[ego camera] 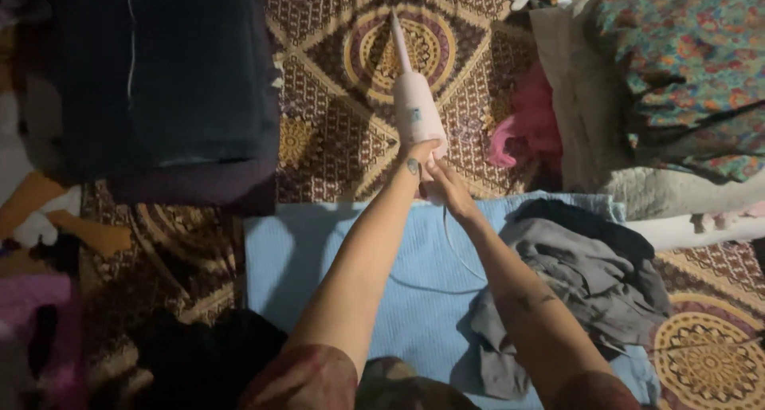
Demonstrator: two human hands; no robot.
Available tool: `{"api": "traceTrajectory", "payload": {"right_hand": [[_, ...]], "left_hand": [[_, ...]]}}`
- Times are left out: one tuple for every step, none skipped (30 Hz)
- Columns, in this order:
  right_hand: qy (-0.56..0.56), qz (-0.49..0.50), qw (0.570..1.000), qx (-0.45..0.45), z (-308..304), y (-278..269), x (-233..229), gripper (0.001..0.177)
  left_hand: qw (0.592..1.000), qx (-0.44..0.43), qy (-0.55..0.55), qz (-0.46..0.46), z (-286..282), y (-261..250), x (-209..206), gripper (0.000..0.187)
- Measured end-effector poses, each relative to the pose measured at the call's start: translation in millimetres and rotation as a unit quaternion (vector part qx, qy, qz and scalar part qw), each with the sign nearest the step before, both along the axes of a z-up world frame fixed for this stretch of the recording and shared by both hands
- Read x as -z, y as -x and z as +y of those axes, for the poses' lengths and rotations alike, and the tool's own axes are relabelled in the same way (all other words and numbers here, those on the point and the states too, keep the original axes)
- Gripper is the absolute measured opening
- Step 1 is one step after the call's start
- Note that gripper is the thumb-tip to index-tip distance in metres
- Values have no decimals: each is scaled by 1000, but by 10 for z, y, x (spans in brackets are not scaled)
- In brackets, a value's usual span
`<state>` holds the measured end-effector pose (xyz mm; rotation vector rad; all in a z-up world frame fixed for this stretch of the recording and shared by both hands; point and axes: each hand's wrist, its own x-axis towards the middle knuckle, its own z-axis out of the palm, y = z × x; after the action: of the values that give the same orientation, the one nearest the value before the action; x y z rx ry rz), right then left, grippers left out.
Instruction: Vacuuming the floor and bed area in a bedroom using a portable handheld vacuum cleaner.
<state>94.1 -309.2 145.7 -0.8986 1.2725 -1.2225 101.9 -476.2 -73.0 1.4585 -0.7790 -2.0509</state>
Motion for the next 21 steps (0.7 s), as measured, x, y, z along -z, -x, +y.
{"api": "traceTrajectory", "payload": {"right_hand": [[-37,4,999,0,78,50,36,60],[-35,5,999,0,158,99,123,60],[-63,28,998,-10,246,146,206,59],[-92,50,994,-19,364,201,293,63],[-91,52,994,-20,494,234,268,63],[-79,145,984,-70,593,277,234,65],[-66,238,962,-119,697,319,200,69],[-62,239,962,-118,828,290,-10,69],[-66,223,962,-144,967,260,-216,60],[-71,205,961,-169,1124,211,-414,52],[-69,205,962,-169,1233,198,-526,52],[-83,291,935,-186,1355,188,-635,52],[-96,375,900,-201,1481,176,-740,52],[-96,375,900,-201,1634,184,-778,52],[-93,368,900,-215,1785,192,-814,51],[-89,362,900,-228,1922,205,-851,50],[-88,362,900,-228,2057,211,-873,50],[-60,401,881,-245,2202,212,-898,47],[-31,439,859,-260,2344,209,-922,45],[-31,440,858,-262,2468,205,-926,45],[-29,484,832,-271,2585,201,-931,47]], "left_hand": [[999,4,-35,33,60,99,327,57],[999,4,-32,34,272,-357,184,57],[999,3,-24,22,418,-402,-177,57],[1000,2,-16,10,613,-184,-711,57],[1000,1,-9,-2,795,-269,-822,57],[1000,0,1,-13,944,-306,-971,57],[1000,-1,11,-25,1100,-311,-1139,57],[999,-3,20,-37,1235,-325,-1143,57],[998,-4,30,-49,1378,-342,-1144,57],[997,-5,38,-62,1542,-381,-1134,57],[996,-6,47,-76,1611,-465,-889,58],[995,-7,54,-89,1741,-437,-660,58],[993,-9,62,-102,1852,-207,-465,59],[993,-9,62,-102,2026,-222,-478,59],[997,-29,26,-60,2200,-238,-490,56],[999,-50,-9,-17,2353,-248,-505,54],[999,-50,-8,-17,2482,-262,-539,54],[998,-50,-24,4,2623,-278,-574,52],[998,-50,-39,26,2762,-298,-608,50],[998,-52,-40,27,2887,-297,-572,50],[998,-32,-43,25,3005,-296,-537,50]]}}
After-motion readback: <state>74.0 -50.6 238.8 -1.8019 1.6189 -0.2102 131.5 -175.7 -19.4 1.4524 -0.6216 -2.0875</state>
